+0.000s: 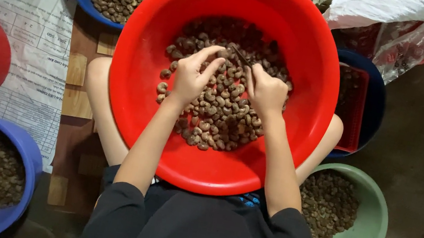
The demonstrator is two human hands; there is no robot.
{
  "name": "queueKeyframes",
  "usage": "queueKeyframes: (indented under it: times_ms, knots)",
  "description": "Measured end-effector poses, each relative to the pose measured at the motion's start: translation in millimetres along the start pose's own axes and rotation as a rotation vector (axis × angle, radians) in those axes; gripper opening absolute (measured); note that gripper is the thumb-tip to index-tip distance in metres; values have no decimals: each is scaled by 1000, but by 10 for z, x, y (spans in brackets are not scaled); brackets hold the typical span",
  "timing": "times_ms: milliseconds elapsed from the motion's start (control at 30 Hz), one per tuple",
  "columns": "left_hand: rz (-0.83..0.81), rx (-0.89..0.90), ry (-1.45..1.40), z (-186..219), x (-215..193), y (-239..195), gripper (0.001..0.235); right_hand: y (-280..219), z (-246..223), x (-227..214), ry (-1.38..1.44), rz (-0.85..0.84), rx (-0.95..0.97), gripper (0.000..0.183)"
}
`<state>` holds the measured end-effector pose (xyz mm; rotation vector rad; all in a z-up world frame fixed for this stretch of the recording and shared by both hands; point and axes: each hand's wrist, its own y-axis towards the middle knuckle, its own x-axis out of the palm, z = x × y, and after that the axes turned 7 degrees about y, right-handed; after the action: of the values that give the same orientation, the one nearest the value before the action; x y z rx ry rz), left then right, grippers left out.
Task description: The person sits cross-legged on the floor and uses a knife to peel the outer skin off brown nuts in a red basin. They hold the nuts in their left hand and scrape the skin with the knife in their right hand, occasionally tossing the nuts back into the basin. Several other basins containing nuts are visible on the floor nearby.
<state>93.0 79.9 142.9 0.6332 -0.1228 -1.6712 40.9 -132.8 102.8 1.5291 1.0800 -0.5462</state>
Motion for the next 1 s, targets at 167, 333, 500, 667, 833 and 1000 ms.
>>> queueKeyframes:
  times_ms: [167,333,500,667,833,1000]
  knots:
    - [24,99,145,-53,31,-22,22,0,-12,-12,88,13,-29,23]
    - [-70,158,85,39,-38,18,18,49,-127,-145,352,-135,208,33]
    - [-167,41,-118,10,98,-43,21,121,-472,-157,1566,-97,795,13]
    - [-164,-24,-281,-38,197,-88,21,-61,-363,138,1954,-68,839,14]
    - [-173,61,-118,-14,88,-43,19,41,-362,-30,1365,-31,543,19]
    - [-237,208,199,-253,51,-72,27,-7,29,-135,234,-102,-64,29]
